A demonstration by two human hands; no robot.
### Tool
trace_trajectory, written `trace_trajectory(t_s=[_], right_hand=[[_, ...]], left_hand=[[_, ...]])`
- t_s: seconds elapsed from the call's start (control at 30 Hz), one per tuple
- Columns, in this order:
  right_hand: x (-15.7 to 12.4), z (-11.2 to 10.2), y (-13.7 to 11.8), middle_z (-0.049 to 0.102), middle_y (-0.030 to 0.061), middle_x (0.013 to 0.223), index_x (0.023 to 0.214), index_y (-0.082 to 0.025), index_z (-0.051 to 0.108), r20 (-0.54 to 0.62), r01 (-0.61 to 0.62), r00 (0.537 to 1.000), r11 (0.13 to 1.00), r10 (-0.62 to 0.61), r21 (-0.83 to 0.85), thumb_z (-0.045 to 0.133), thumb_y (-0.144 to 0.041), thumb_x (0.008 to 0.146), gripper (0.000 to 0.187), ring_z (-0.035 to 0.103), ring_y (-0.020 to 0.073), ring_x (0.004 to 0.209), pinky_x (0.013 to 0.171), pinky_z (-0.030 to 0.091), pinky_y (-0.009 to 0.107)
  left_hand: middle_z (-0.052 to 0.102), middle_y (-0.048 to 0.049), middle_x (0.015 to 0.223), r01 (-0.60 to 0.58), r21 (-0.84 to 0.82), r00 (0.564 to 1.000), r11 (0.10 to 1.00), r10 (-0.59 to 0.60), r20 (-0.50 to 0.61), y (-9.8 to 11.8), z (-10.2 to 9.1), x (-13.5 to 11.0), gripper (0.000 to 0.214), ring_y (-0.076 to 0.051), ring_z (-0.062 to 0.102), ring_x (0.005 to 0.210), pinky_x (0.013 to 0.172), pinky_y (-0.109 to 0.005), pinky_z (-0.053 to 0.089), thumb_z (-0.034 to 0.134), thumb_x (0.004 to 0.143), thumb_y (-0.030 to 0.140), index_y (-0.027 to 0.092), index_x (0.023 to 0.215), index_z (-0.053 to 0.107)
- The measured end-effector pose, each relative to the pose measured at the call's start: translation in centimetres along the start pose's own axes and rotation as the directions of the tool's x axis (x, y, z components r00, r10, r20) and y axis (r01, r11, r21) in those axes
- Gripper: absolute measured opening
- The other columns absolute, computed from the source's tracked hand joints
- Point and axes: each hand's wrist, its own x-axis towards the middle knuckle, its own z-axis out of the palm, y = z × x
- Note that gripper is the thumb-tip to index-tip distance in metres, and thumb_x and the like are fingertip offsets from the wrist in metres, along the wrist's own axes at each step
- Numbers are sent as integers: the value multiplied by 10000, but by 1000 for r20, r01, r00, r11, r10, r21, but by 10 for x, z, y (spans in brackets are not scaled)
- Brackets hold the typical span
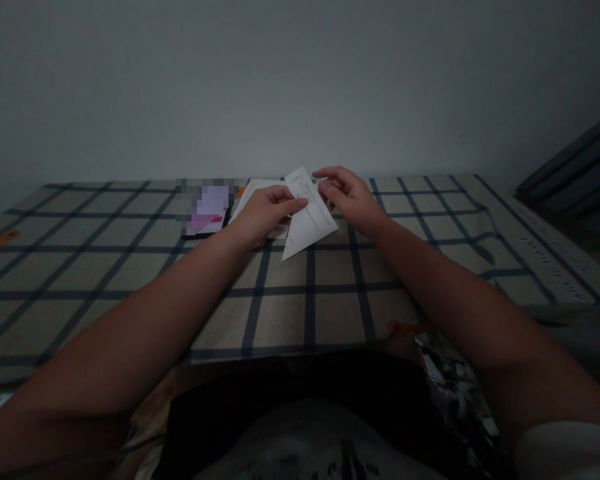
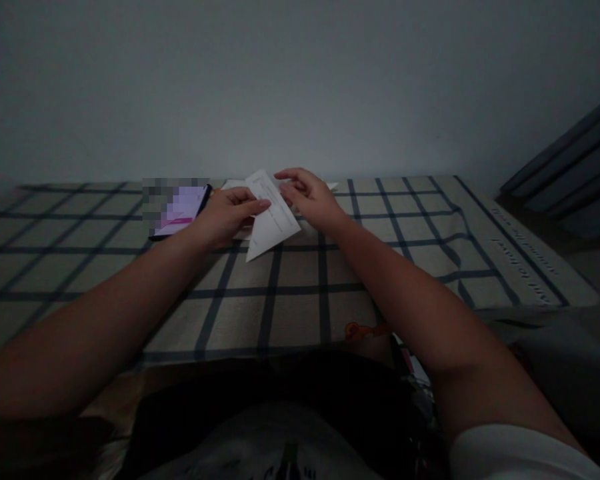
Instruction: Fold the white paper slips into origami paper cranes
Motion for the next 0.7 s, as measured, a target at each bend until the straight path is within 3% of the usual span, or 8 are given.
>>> trace_trajectory(t_s=[0.13, 0.2, 0.37, 0.7], right_hand=[[1, 1, -1, 625, 8, 775, 840, -196, 674, 52, -57, 997, 998, 58, -17, 754, -536, 832, 349, 536, 149, 731, 705, 470, 304], [0, 1, -5, 621, 6, 745, 796, -192, 668, 67, -66, 995, 997, 69, -32, 752, -518, 821, 338, 519, 143, 708, 686, 457, 300], [-2, 1, -11, 629, 7, 749, 823, -175, 692, 107, -72, 991, 997, 74, -27, 743, -486, 842, 315, 521, 138, 705, 687, 446, 298], [-2, 3, -6, 683, 34, 773, 864, -167, 740, 147, -118, 982, 993, 119, -16, 741, -562, 842, 396, 558, 151, 721, 643, 442, 286]], left_hand=[[766, -30, 823, -27, 78, 999, 997, 30, -36, 1, 1, -1, 360, -147, 686, 697, 665, -266, 549, 923, 710, 416, 171, 793, 673], [772, -33, 838, -17, 90, 1000, 996, 19, -23, 2, 1, -1, 353, -149, 691, 707, 657, -258, 542, 921, 721, 422, 169, 827, 700], [782, -17, 894, -47, 20, 998, 999, 48, -43, 2, -5, 2, 360, -130, 688, 729, 647, -223, 526, 899, 760, 447, 197, 994, 787], [759, -33, 888, -100, 24, 978, 995, 103, -180, -1, -3, 7, 354, -141, 669, 747, 692, -250, 529, 882, 720, 454, 183, 866, 706]])
